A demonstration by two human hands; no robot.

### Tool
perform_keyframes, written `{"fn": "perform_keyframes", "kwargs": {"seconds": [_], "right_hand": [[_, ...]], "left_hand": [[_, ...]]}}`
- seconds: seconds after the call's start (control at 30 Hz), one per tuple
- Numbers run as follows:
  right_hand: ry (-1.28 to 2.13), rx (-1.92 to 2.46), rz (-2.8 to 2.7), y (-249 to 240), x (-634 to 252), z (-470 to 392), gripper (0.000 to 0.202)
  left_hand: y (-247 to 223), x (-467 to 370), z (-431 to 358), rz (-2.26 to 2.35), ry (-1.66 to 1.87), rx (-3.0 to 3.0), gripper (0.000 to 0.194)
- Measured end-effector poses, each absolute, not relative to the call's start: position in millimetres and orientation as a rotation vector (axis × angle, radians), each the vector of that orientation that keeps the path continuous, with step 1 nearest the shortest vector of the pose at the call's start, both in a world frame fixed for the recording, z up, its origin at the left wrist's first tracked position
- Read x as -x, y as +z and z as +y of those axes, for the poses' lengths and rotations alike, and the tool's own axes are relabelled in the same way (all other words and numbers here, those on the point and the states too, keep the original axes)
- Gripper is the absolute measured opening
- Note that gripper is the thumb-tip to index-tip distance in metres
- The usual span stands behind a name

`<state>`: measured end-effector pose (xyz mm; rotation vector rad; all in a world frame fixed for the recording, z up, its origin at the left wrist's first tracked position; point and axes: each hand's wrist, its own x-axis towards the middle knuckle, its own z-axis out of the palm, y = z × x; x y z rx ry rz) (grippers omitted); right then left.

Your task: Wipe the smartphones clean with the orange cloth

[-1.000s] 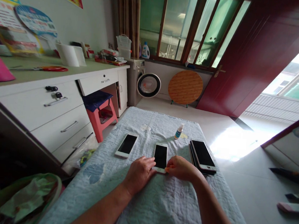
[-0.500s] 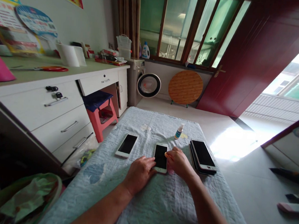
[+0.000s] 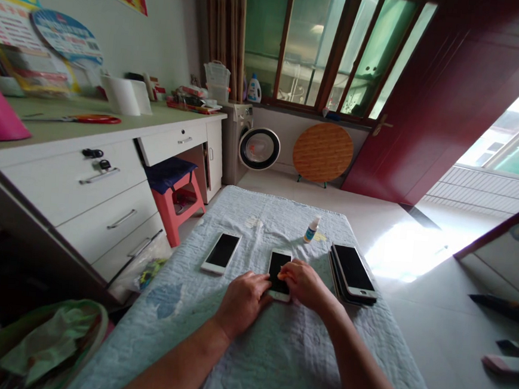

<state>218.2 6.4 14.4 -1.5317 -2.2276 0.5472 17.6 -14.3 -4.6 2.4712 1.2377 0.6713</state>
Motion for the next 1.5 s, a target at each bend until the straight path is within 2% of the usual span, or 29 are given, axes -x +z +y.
{"fn": "perform_keyframes", "kwargs": {"seconds": [0.2, 0.4, 0.53, 0.7, 0.83, 1.13, 1.5], "right_hand": [[0.258, 1.745, -2.13, 2, -221, 27, 0.019], [0.04, 1.804, -2.278, 7, -202, 25, 0.025], [0.076, 1.69, -2.41, 13, -187, 12, 0.02], [0.11, 1.566, -2.454, 14, -181, 2, 0.024], [0.075, 1.676, -2.402, 13, -192, 9, 0.022], [-0.037, 1.943, -2.261, 12, -200, 30, 0.031], [-0.012, 1.859, -2.405, 20, -177, 43, 0.028]], "left_hand": [[-3, -19, -15, 1.257, 0.65, -2.471, 0.014], [2, -20, -16, 1.264, 0.618, -2.449, 0.013], [5, -19, -16, 1.229, 0.645, -2.429, 0.014], [5, -18, -17, 1.201, 0.669, -2.414, 0.018], [2, -19, -16, 1.236, 0.64, -2.434, 0.013], [-1, -19, -15, 1.244, 0.639, -2.456, 0.012], [-1, -18, -15, 1.226, 0.632, -2.456, 0.017]]}}
